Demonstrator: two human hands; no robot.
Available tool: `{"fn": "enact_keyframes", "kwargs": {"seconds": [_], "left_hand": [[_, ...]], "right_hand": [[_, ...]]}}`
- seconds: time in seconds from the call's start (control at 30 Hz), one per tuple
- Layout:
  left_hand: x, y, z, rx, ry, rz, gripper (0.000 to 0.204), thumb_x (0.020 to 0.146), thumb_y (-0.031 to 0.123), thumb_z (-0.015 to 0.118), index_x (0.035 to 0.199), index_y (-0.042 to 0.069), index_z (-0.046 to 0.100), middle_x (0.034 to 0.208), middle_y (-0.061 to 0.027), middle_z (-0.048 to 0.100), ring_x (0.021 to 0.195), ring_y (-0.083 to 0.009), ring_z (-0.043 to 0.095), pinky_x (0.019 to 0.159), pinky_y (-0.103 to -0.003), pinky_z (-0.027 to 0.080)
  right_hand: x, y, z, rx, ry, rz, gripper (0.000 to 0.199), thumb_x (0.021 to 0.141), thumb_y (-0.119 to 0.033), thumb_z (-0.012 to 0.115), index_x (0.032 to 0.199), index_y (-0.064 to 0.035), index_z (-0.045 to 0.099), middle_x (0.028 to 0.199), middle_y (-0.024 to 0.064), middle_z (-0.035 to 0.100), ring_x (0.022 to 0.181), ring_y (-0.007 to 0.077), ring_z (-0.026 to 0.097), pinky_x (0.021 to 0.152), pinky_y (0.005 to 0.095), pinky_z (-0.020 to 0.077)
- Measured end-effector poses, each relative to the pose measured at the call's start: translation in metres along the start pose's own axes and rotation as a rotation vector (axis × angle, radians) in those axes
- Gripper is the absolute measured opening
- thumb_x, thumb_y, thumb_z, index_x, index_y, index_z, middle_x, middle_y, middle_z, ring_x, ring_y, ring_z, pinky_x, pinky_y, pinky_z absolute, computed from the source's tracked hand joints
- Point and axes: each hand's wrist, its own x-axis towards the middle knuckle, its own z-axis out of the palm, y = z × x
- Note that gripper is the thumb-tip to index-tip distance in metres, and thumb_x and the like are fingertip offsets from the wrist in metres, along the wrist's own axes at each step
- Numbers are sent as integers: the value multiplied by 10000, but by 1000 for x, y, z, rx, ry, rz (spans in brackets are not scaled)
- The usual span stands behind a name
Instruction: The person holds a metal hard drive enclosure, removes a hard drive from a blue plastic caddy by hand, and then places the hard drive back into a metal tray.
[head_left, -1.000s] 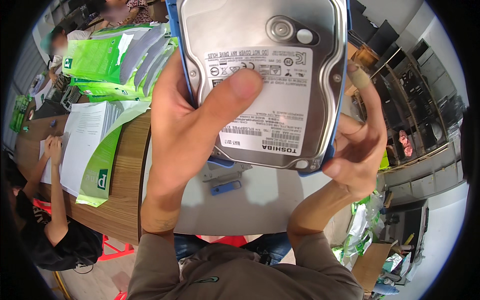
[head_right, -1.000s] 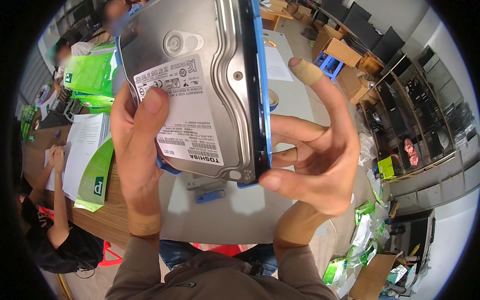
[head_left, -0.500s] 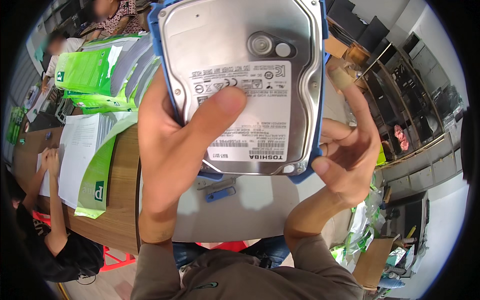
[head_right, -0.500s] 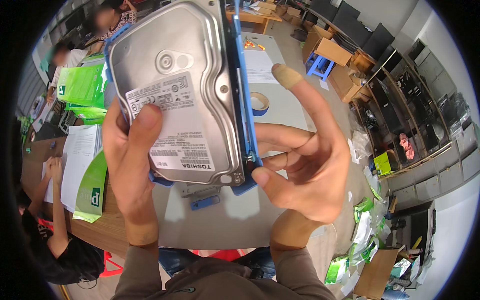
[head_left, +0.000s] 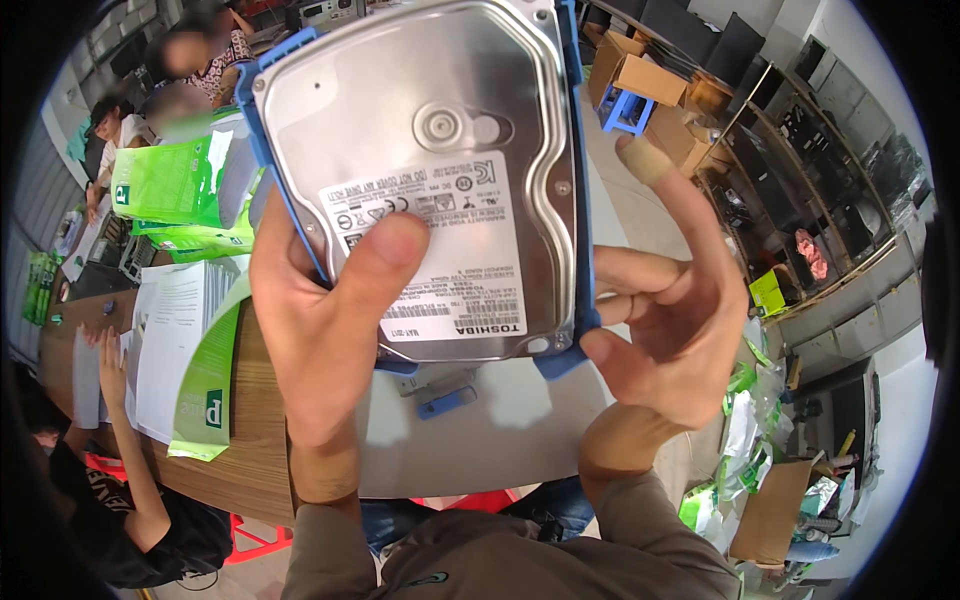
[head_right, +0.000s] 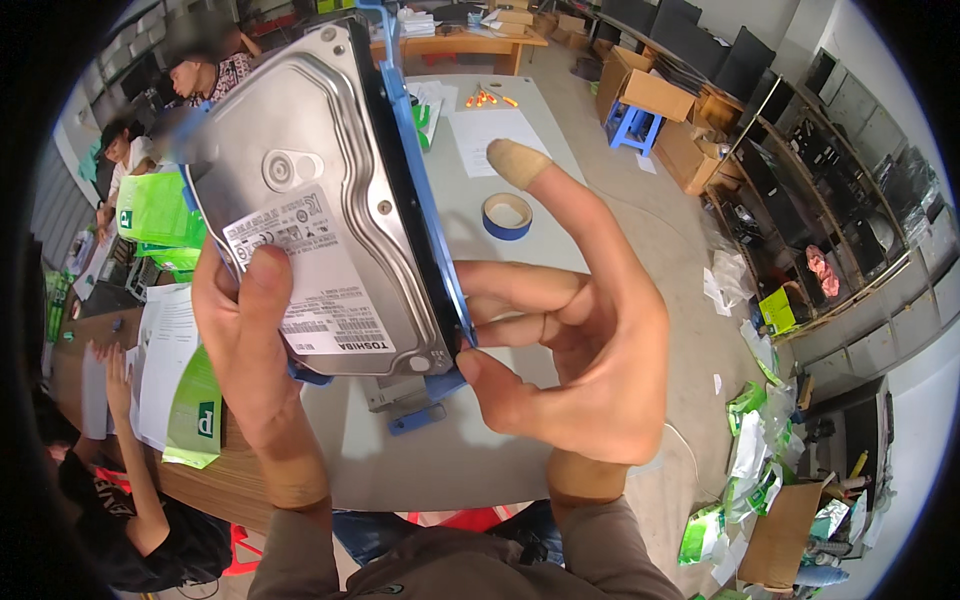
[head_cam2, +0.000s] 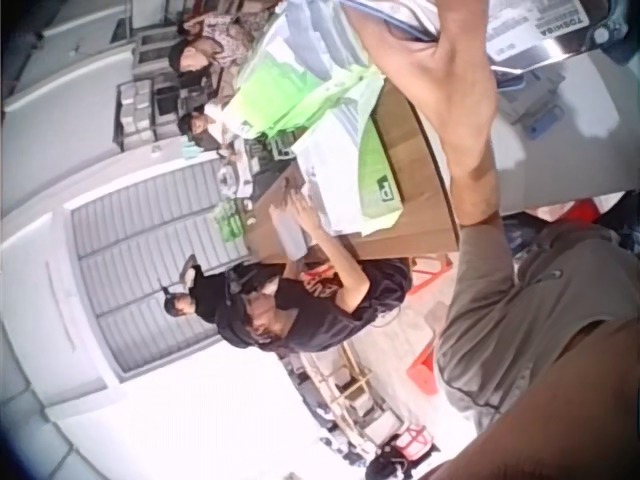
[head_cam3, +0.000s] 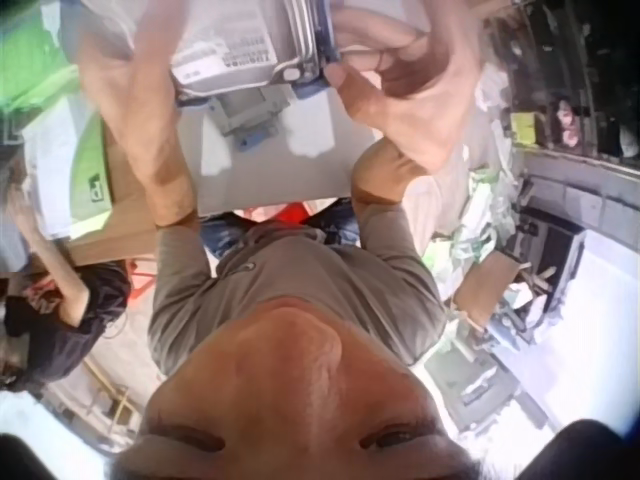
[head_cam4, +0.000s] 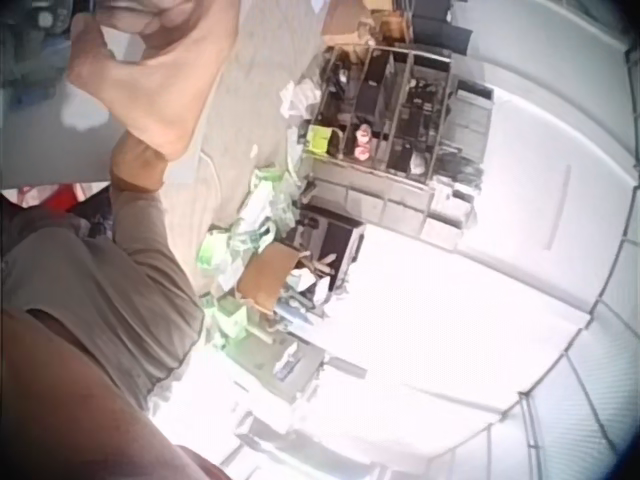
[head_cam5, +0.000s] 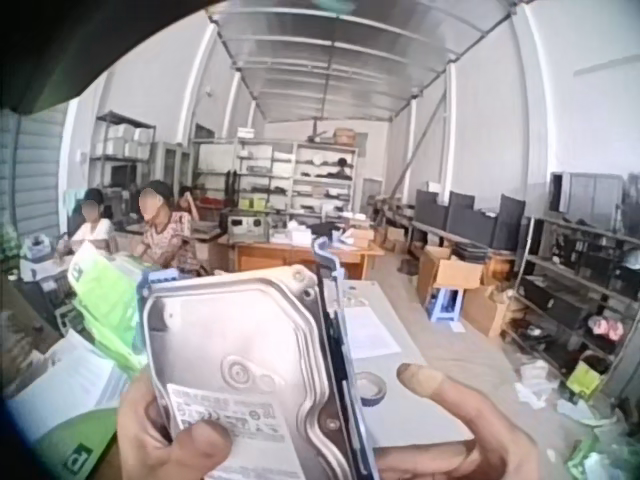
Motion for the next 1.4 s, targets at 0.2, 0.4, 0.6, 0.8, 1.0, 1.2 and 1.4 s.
{"fn": "enact_keyframes", "kwargs": {"seconds": [0.2, 0.4, 0.6, 0.8, 1.0, 1.2, 1.4], "left_hand": [[3, -6, -1, -78, -36, -27, 552, 845, 235, 750, 1256, -48, 517, 1088, -108, 653, 947, -142, 623, 854, -278, 486], [1, -13, -7, 5, -6, -26, 588, 841, 268, 746, 1268, -56, 506, 1099, -103, 637, 957, -136, 602, 860, -279, 469], [3, -16, -7, -8, -20, -41, 699, 806, 382, 771, 1272, -60, 495, 1079, -105, 637, 940, -143, 613, 846, -286, 479], [2, -16, -11, -48, -4, -15, 691, 801, 375, 776, 1264, -54, 495, 1062, -97, 641, 932, -135, 620, 819, -279, 492], [-3, -5, -11, -49, 6, -41, 687, 810, 350, 770, 1279, -61, 482, 1087, -95, 637, 942, -132, 613, 836, -274, 479], [-8, 3, -4, -117, -29, -67, 602, 839, 258, 746, 1287, -52, 490, 1101, -92, 642, 955, -122, 610, 850, -271, 476], [-5, 10, -1, -140, -54, -88, 536, 839, 162, 745, 1270, -49, 507, 1092, -102, 655, 955, -135, 628, 840, -282, 502]], "right_hand": [[-2, -11, 5, 60, 140, 104, 940, 606, 150, 541, 1454, 151, 134, 1101, 312, 643, 985, 314, 686, 816, 318, 577], [-7, -10, 15, 160, 286, 80, 953, 573, 168, 554, 1455, 125, 198, 1137, 291, 640, 963, 300, 696, 771, 317, 592], [-11, -20, 16, 129, 321, 161, 968, 552, 115, 632, 1442, 122, 251, 1047, 248, 687, 906, 265, 710, 758, 317, 595], [-10, -23, 18, 140, 267, 167, 1019, 563, 113, 664, 1463, 108, 186, 1015, 234, 698, 902, 273, 709, 783, 338, 593], [-5, -20, 7, 269, 141, 196, 1061, 598, 113, 721, 1468, 110, 113, 1045, 256, 679, 902, 303, 707, 783, 371, 599], [13, 5, -7, 385, -95, 269, 1000, 605, 190, 619, 1455, 121, 96, 1054, 285, 660, 774, 311, 717, 559, 303, 592], [12, 18, -7, 421, -145, 354, 982, 645, 227, 614, 1483, 58, 130, 1145, 267, 640, 811, 287, 719, 574, 302, 588]]}}
